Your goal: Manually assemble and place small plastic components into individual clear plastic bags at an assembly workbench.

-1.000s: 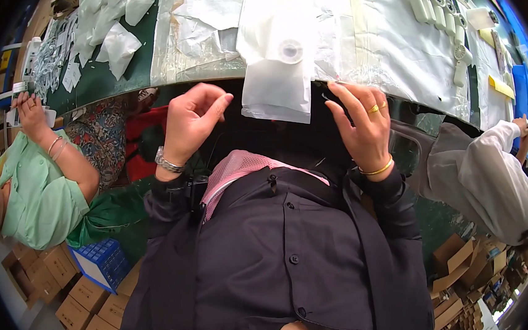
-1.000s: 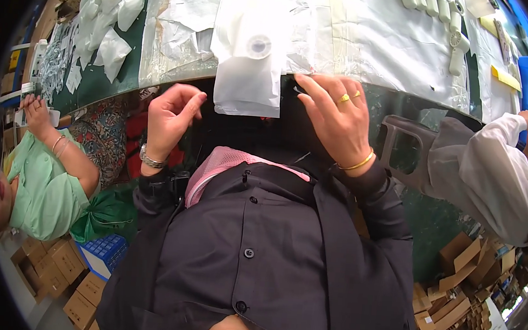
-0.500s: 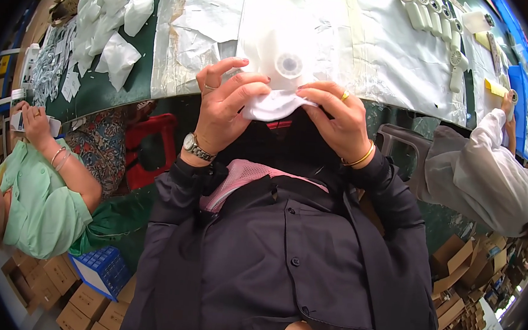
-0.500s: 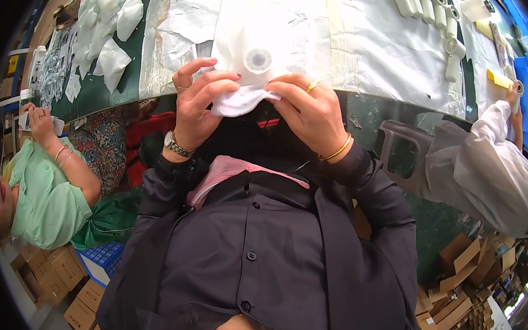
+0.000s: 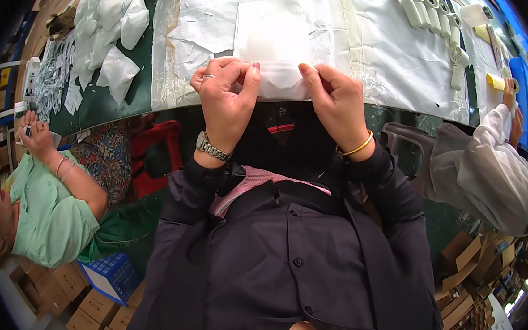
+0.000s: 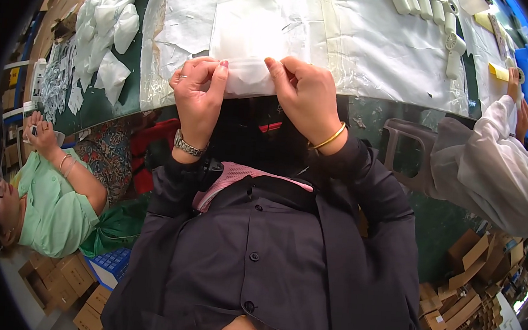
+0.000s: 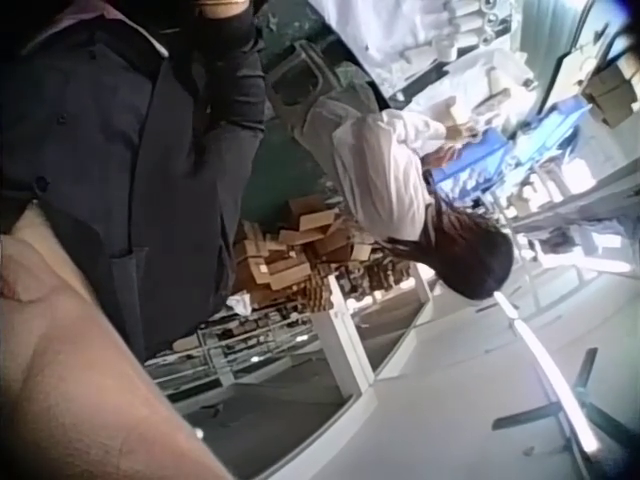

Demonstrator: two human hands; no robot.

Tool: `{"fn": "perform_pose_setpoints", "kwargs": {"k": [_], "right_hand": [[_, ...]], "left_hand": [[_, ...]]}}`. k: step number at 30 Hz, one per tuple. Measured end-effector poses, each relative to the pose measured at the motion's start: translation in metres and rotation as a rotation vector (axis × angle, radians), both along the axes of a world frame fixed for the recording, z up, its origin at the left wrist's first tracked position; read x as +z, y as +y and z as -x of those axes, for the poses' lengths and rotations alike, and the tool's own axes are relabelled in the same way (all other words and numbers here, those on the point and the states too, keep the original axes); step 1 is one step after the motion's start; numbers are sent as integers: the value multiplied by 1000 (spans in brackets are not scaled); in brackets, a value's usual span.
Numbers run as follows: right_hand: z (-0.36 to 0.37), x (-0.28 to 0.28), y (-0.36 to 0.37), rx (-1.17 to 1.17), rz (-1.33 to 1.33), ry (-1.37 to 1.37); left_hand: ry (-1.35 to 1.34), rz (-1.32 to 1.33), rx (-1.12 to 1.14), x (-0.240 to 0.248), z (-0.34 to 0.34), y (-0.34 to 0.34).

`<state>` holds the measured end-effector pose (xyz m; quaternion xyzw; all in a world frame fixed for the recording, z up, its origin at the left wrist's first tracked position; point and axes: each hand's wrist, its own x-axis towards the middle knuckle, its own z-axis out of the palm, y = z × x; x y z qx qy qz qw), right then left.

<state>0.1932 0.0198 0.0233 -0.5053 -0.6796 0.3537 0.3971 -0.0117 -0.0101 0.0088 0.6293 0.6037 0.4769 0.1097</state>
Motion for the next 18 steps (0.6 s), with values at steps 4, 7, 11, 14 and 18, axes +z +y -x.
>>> {"fn": "perform_pose_setpoints", "kwargs": {"k": [4,7,11,14,18], "right_hand": [[-4,-3,11,-2,58,-86],[-7,-6,19,17,93,-87],[-6,-11,21,8,162,27],[-6,-10,21,24,157,40],[-5,-9,21,17,155,34]], "left_hand": [[34,59,45,-4,-2,5],[66,75,67,-6,-5,9],[98,76,82,-7,-7,10],[126,94,86,-6,-7,10],[156,95,84,-6,-6,13]]}}
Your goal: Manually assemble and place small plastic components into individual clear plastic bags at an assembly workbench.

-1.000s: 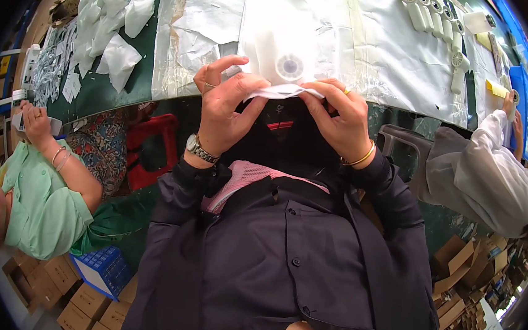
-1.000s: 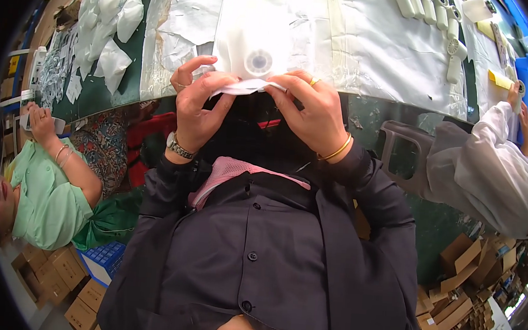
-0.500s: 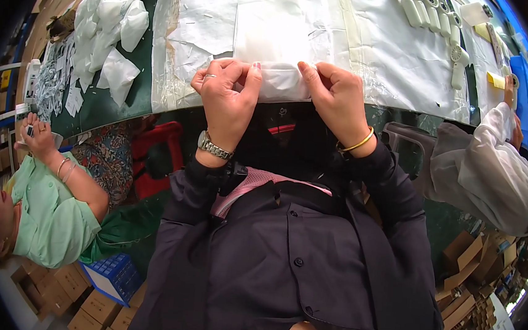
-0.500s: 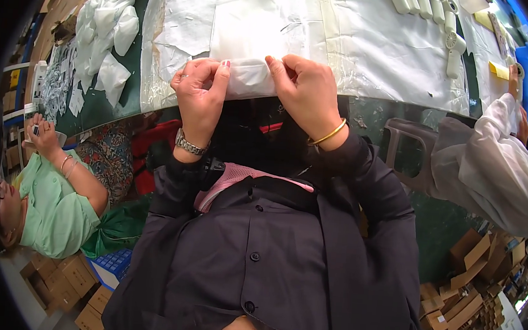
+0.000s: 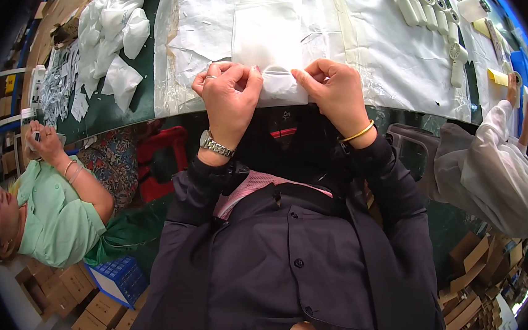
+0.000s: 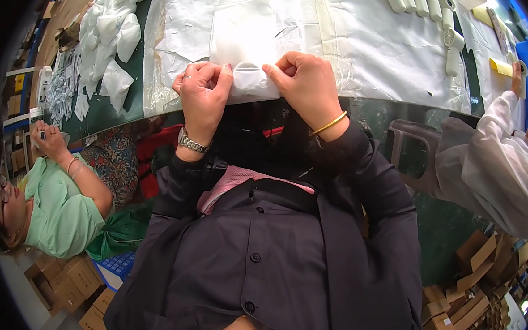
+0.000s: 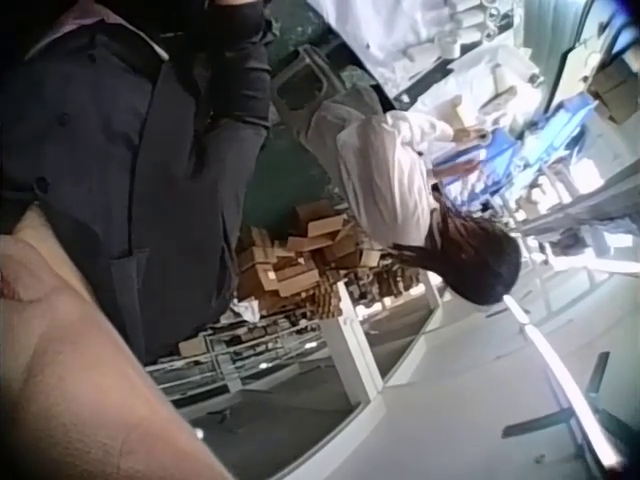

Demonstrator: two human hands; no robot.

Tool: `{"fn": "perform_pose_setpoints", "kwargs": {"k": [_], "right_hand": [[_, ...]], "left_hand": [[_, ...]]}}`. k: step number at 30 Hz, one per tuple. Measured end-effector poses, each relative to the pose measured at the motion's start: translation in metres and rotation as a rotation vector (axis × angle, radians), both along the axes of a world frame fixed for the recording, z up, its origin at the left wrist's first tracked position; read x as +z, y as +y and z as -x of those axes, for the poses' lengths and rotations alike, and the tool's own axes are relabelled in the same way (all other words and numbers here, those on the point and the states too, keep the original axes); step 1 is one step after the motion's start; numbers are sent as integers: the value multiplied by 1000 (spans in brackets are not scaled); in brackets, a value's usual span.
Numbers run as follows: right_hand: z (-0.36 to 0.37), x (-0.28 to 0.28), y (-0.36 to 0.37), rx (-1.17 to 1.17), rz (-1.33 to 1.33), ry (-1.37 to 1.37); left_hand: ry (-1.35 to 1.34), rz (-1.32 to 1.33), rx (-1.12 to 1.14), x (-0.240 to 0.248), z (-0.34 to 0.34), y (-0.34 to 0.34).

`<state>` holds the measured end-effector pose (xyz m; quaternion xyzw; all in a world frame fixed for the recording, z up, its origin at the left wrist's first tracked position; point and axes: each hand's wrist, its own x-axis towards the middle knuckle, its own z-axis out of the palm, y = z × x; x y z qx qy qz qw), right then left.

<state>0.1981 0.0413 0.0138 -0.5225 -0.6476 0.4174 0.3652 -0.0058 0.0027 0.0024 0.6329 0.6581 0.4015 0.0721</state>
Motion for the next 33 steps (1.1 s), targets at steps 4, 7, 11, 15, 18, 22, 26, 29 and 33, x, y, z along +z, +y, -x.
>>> {"fn": "perform_pose_setpoints", "kwargs": {"k": [4,7,11,15,18,22,26,29,33], "right_hand": [[0,-7,-1,1,-152,-39],[-1,-11,-2,-25,-153,-56],[0,-6,-4,-15,-187,-88],[-3,-11,-7,11,-301,-157],[-4,-17,-5,19,-353,-175],[-4,-19,-5,22,-352,-144],[-2,-20,-4,14,-343,-82],[-3,-19,-4,5,-304,-46],[-2,-15,-6,4,-242,-45]], "left_hand": [[60,10,17,1,5,1],[206,-6,113,2,10,1],[303,27,144,11,11,-2],[379,-4,175,15,9,1],[264,-106,121,16,17,4],[88,-34,-12,39,-4,-8],[278,-9,-92,29,-21,-7],[257,-73,-95,23,-20,-2],[-147,98,-86,35,-9,-1]]}}
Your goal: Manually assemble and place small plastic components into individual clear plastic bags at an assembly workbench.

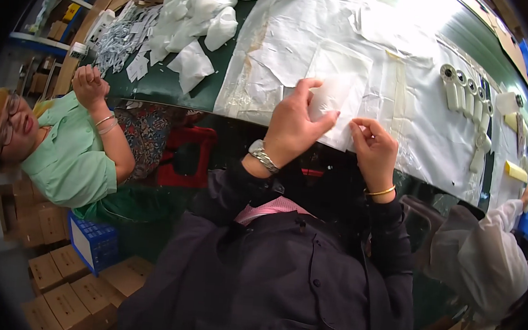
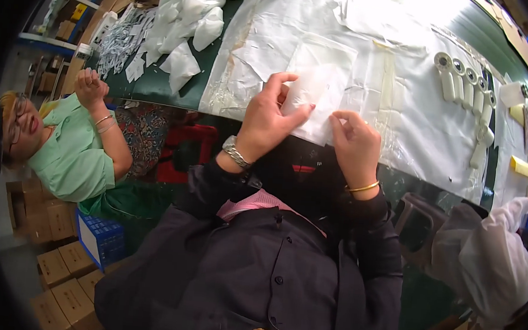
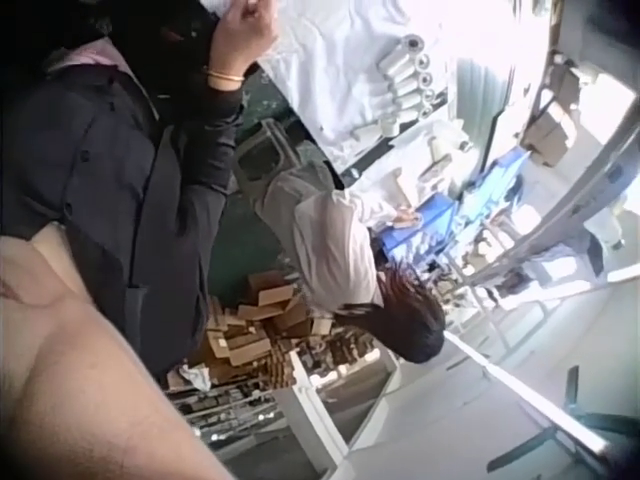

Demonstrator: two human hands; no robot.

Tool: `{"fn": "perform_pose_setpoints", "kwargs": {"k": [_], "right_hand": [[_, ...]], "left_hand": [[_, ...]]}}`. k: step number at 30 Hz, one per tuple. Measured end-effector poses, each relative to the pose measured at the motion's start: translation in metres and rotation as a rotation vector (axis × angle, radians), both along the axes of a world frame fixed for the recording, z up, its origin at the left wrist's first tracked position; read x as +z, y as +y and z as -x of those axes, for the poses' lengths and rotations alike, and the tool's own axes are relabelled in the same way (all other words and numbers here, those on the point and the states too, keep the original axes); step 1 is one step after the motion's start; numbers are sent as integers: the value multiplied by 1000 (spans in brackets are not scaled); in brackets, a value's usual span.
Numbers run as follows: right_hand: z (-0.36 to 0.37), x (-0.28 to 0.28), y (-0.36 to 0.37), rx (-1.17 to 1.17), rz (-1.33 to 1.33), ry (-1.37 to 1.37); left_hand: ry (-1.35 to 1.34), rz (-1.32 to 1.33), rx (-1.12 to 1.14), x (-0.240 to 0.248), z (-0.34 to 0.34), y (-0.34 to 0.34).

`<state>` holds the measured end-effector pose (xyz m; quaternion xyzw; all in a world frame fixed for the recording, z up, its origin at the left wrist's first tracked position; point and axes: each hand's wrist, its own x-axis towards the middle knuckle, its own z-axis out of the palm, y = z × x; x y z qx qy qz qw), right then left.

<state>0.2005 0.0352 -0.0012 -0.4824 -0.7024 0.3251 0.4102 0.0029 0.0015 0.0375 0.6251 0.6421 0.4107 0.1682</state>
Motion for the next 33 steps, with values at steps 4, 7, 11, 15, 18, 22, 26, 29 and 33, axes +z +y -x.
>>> {"fn": "perform_pose_setpoints", "kwargs": {"k": [4,7,11,15,18,22,26,29,33], "right_hand": [[3,0,1,-4,26,34],[-2,-2,-1,-8,22,53],[-1,1,-3,18,14,77],[-3,-7,-5,-11,8,136],[-11,-4,-9,17,-17,181],[-32,25,-23,11,71,120],[-79,35,-27,-92,-410,-220],[-111,42,-15,-243,-471,-328],[-181,30,24,-635,-460,-505]], "left_hand": [[-843,63,29,3,46,5],[-249,-61,297,15,84,1],[391,-219,477,-16,143,-8],[791,-124,507,-31,163,-2],[961,23,662,-56,181,-10],[848,-17,486,-74,228,-10],[897,-22,443,-81,251,12],[927,-3,462,-86,264,20],[886,174,760,-51,194,16]]}}
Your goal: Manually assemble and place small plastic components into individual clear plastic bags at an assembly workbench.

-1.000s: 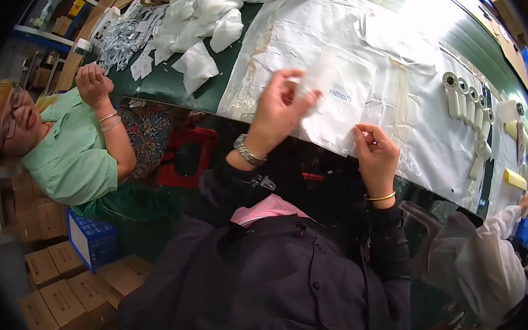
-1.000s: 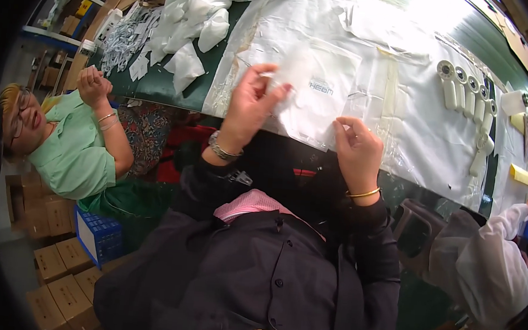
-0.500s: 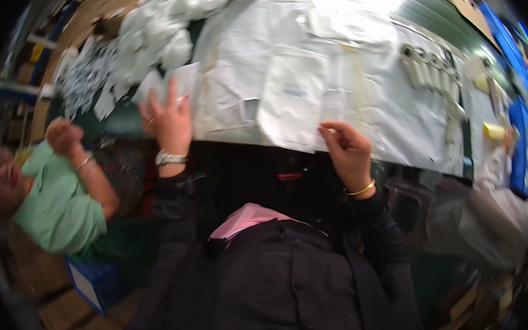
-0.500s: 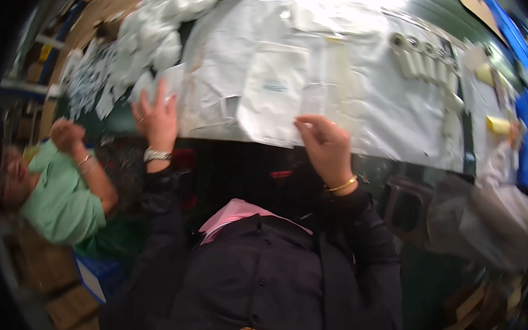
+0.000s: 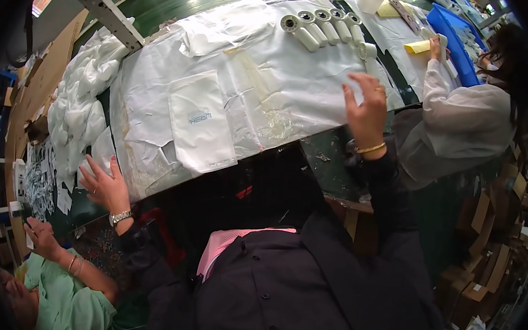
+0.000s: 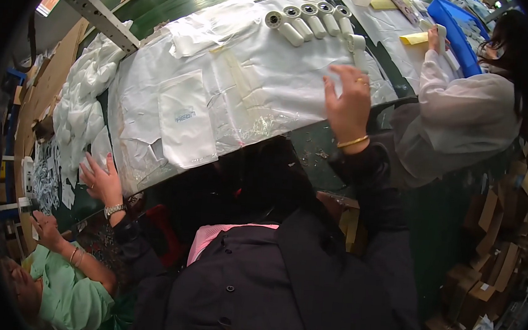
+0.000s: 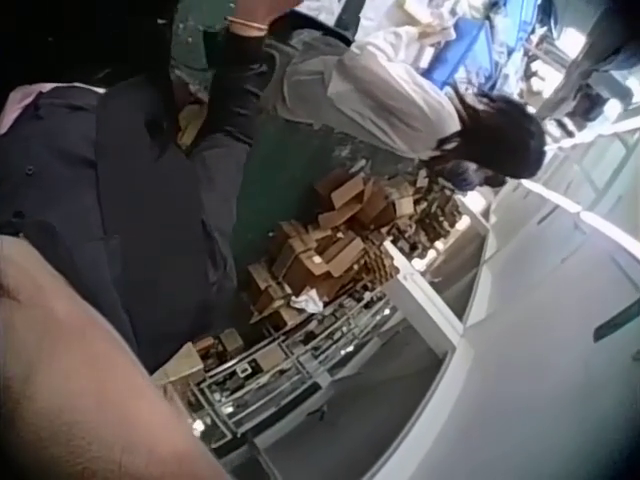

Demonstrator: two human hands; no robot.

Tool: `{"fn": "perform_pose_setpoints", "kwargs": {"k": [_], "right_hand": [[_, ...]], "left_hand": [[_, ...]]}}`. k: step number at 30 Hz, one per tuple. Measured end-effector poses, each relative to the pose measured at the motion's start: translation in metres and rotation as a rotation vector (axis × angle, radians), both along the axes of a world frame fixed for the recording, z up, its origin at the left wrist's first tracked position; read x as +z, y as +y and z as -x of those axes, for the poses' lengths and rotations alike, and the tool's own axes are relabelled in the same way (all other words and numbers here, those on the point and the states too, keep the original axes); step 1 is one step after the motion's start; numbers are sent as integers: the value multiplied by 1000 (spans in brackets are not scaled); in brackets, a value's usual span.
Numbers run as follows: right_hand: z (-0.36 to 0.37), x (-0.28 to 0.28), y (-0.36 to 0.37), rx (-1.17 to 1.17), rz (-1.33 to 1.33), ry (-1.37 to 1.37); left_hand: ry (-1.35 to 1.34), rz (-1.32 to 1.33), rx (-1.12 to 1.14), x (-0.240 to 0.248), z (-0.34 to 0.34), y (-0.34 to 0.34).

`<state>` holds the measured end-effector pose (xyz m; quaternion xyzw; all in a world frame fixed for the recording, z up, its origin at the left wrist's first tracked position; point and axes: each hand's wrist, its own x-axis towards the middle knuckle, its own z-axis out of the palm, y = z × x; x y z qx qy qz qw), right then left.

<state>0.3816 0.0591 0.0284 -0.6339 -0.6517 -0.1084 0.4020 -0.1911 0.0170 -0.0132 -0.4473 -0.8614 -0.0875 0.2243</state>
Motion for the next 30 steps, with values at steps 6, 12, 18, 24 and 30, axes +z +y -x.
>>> {"fn": "perform_pose_setpoints", "kwargs": {"k": [6,12,18,24,30], "right_hand": [[-70,-26,57,-448,221,-164],[-97,-46,67,-376,261,-91],[-33,-12,14,198,373,639],[91,49,-48,912,411,370],[134,47,-50,1113,246,137]], "left_hand": [[-21,-327,-345,17,-36,-27],[-201,-306,-584,35,-101,-43],[-730,-250,-892,51,-151,-51],[-2347,216,-732,67,-191,-54],[-2571,480,-929,57,-191,-59]]}}
